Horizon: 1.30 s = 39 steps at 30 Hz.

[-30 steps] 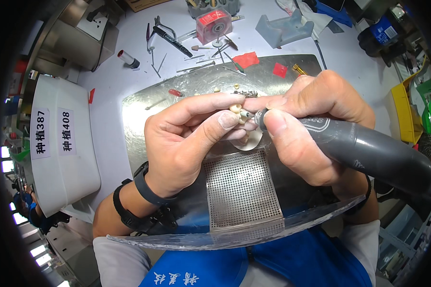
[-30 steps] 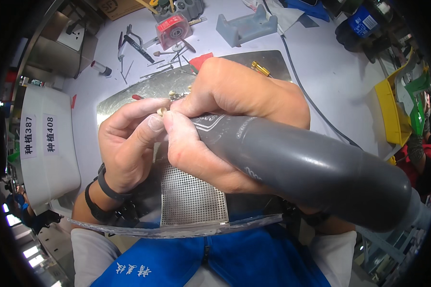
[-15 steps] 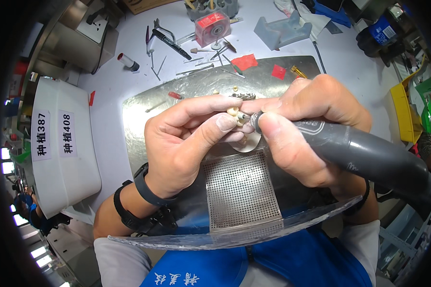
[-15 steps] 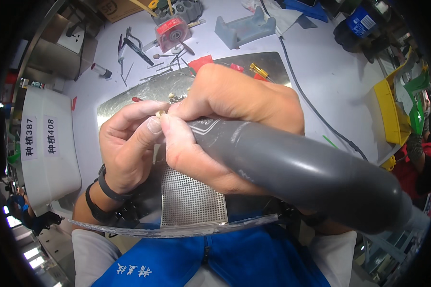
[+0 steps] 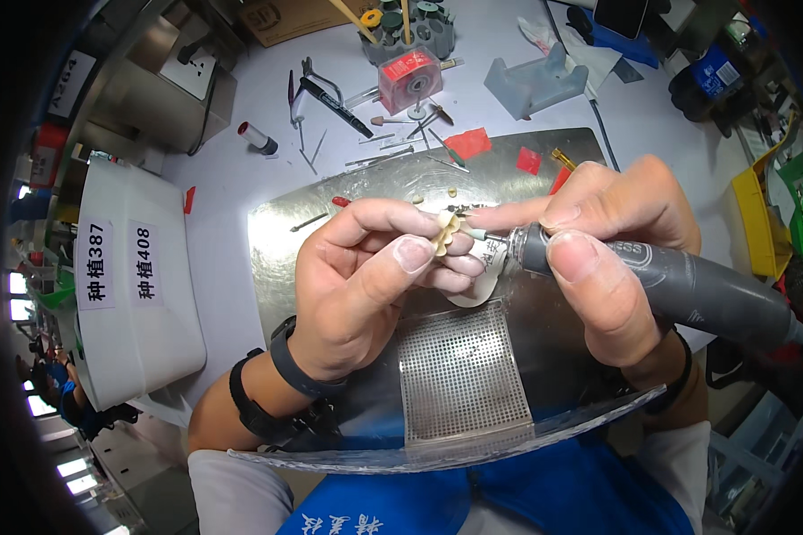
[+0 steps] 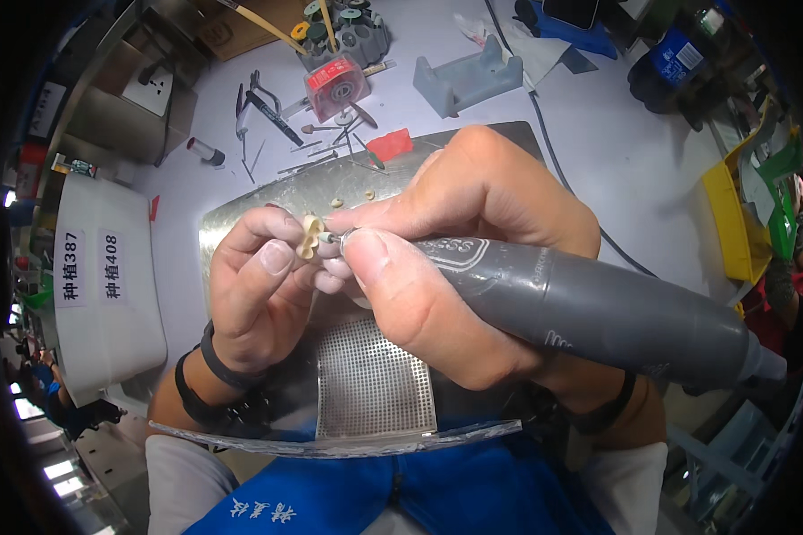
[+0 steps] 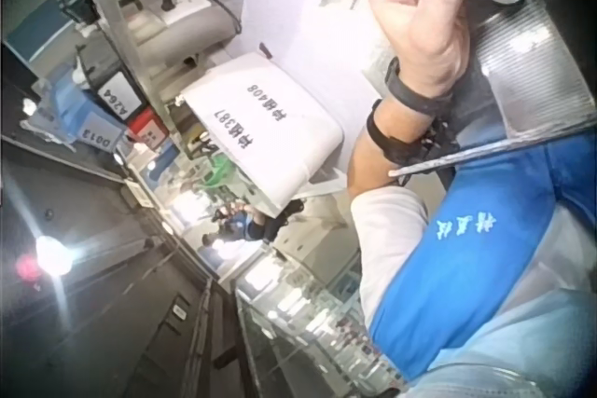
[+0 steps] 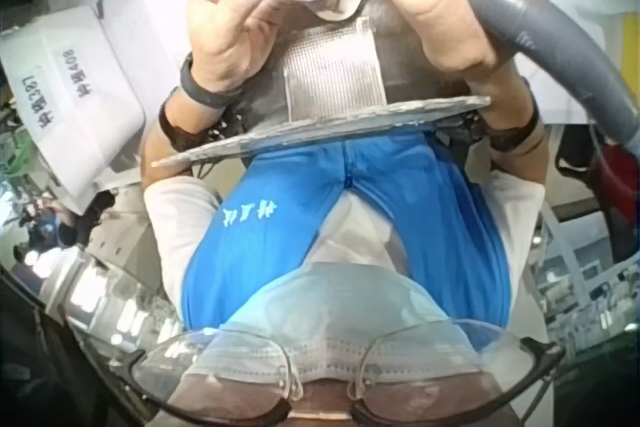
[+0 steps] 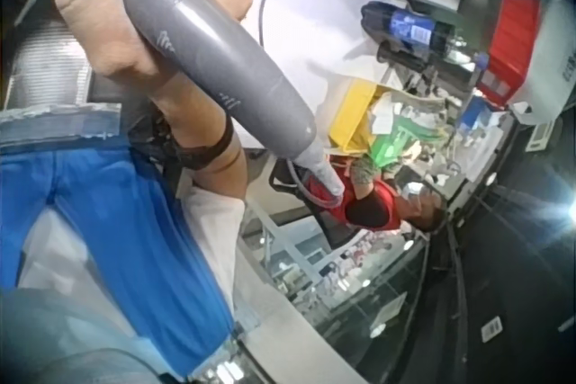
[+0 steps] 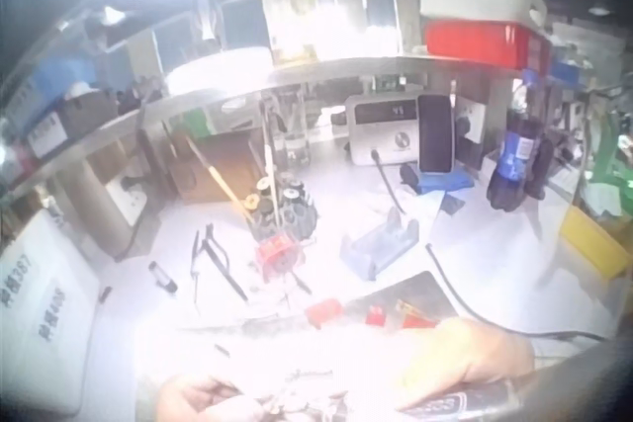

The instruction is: Grinding and polishing dental crowns and bridges using a rotary hand tool at a dental laboratory workstation.

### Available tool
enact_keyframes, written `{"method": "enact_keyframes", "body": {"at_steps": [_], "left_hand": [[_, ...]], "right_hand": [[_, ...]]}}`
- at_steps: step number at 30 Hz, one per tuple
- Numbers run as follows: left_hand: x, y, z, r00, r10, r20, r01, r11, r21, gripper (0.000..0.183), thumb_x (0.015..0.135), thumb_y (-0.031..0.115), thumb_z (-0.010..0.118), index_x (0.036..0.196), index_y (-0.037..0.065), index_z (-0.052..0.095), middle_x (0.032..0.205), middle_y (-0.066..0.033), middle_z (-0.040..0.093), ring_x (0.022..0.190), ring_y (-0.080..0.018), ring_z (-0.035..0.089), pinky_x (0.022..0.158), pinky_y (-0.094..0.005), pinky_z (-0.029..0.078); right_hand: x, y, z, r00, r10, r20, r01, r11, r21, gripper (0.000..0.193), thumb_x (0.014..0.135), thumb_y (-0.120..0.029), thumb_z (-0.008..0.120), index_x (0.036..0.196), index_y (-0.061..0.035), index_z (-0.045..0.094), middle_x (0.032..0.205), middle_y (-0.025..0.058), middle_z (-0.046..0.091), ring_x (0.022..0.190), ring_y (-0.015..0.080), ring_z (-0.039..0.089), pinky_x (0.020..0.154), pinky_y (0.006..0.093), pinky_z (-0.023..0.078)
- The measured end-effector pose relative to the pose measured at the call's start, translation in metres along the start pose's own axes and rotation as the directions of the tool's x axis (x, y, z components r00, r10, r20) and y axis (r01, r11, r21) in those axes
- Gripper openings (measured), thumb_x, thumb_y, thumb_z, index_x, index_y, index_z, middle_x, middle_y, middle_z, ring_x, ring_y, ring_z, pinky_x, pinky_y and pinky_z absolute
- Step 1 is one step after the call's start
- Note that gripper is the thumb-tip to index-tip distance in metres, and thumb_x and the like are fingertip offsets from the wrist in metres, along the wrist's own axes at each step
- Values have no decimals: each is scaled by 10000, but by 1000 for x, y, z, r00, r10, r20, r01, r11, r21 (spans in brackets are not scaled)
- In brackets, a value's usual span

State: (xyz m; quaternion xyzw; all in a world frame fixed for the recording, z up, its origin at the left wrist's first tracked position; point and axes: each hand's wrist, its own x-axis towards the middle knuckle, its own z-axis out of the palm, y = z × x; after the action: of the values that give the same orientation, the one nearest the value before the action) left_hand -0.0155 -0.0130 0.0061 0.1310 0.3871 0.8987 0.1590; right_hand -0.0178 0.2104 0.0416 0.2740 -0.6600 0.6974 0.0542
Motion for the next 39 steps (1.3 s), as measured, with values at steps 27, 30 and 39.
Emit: {"method": "enact_keyframes", "body": {"at_steps": [27,30,39], "left_hand": [[-5,-1,8,997,66,-44,-48,943,330,260,972,-28,640,1226,-84,635,1050,-220,733,971,-233,741,884,-336,626],[-5,-2,5,997,65,-49,-46,948,316,255,972,-34,636,1222,-84,634,1051,-218,732,970,-229,740,887,-337,625],[-5,-3,6,997,66,-41,-50,945,323,252,974,-41,628,1223,-80,629,1057,-212,728,975,-221,737,894,-337,625]], "right_hand": [[0,-5,6,995,-69,72,85,961,-262,119,865,76,627,934,0,568,713,75,594,660,127,602,914,497,606],[2,-5,8,998,-30,53,41,975,-219,113,868,72,625,928,-6,569,702,73,595,653,123,598,918,495,604],[1,-6,9,998,-43,45,53,968,-244,91,882,59,617,907,-9,562,666,58,583,647,117,604,927,485,600]]}}
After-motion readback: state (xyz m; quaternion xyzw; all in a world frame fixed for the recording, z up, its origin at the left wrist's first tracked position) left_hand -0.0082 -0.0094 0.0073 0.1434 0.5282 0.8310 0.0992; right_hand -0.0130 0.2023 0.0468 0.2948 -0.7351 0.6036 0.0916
